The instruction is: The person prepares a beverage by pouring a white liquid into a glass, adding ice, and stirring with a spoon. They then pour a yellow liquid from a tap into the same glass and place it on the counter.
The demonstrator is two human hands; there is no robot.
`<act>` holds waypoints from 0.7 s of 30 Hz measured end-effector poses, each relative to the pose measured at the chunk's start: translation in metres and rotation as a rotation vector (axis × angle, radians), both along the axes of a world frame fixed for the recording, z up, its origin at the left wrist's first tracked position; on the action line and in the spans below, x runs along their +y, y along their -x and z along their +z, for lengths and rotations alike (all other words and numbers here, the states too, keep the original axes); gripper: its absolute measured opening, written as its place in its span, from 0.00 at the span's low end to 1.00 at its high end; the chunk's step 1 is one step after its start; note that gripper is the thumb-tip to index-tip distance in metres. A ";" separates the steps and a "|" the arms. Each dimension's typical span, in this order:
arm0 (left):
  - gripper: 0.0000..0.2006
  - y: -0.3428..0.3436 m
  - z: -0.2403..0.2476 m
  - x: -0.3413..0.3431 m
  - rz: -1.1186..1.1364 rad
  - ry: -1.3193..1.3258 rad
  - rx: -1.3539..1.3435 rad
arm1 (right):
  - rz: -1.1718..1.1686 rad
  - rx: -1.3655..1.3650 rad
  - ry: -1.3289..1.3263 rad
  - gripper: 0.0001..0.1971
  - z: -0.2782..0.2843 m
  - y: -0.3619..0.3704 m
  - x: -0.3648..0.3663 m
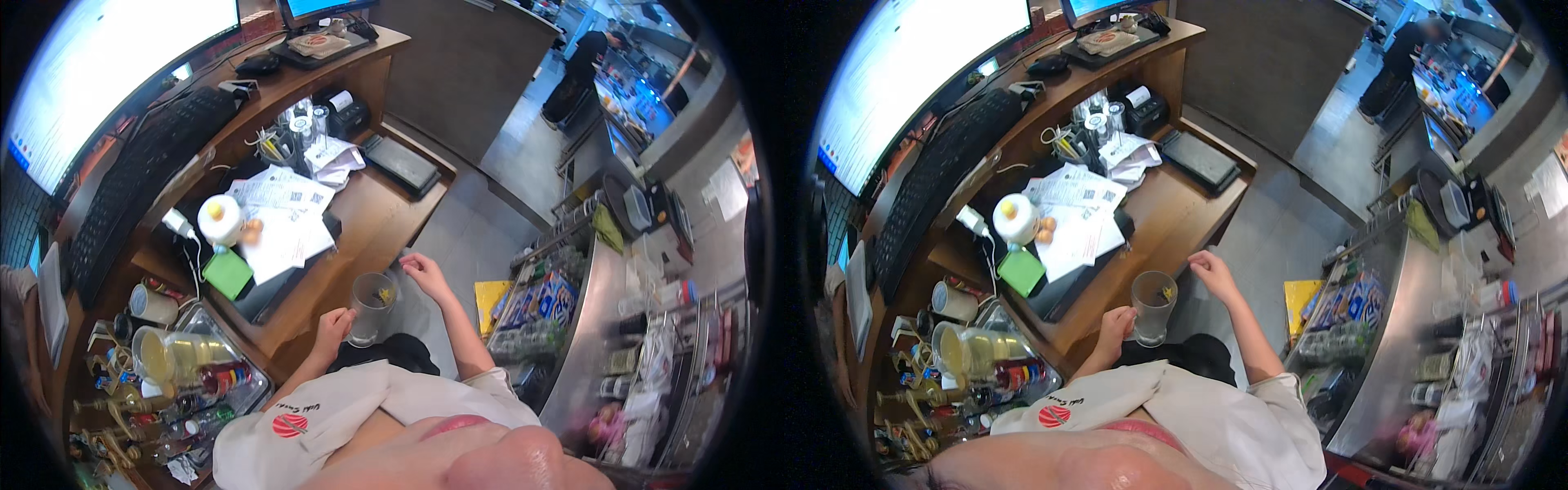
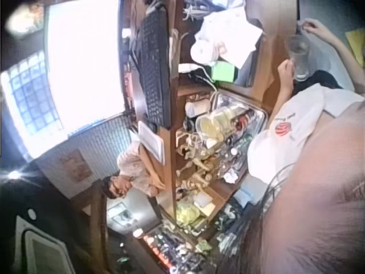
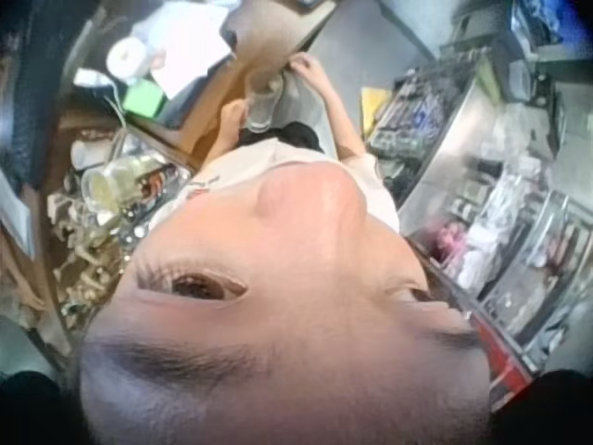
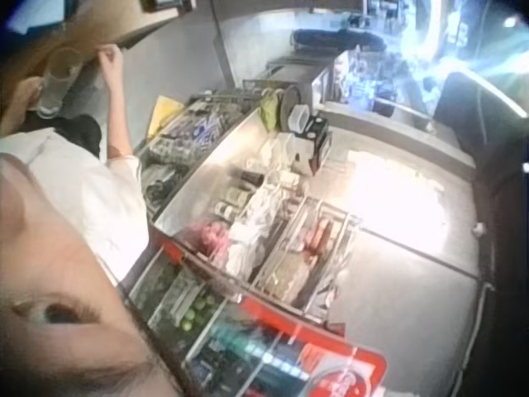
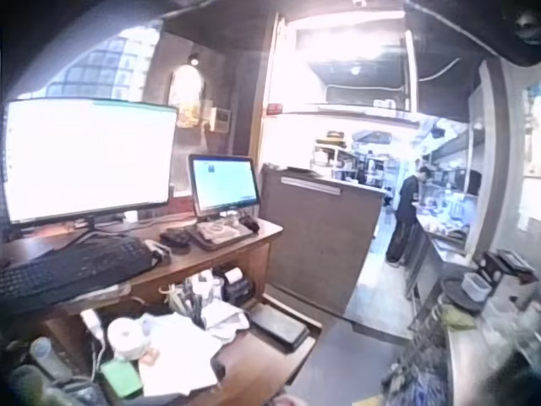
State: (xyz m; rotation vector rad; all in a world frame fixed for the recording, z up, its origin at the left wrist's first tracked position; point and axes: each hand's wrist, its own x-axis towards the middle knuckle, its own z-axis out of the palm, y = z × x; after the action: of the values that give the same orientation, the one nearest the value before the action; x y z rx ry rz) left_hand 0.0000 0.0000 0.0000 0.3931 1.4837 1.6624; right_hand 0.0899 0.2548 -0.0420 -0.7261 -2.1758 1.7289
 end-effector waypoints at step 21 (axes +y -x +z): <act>0.15 0.060 0.000 0.190 0.683 0.333 0.241 | 0.473 0.133 -1.184 0.24 0.034 0.488 0.276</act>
State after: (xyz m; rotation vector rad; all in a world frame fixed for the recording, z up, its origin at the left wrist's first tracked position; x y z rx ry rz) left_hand -0.0598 0.1898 0.0000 -0.1260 2.2030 1.8620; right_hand -0.3982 0.5307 -0.0080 0.2166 -2.7931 0.3108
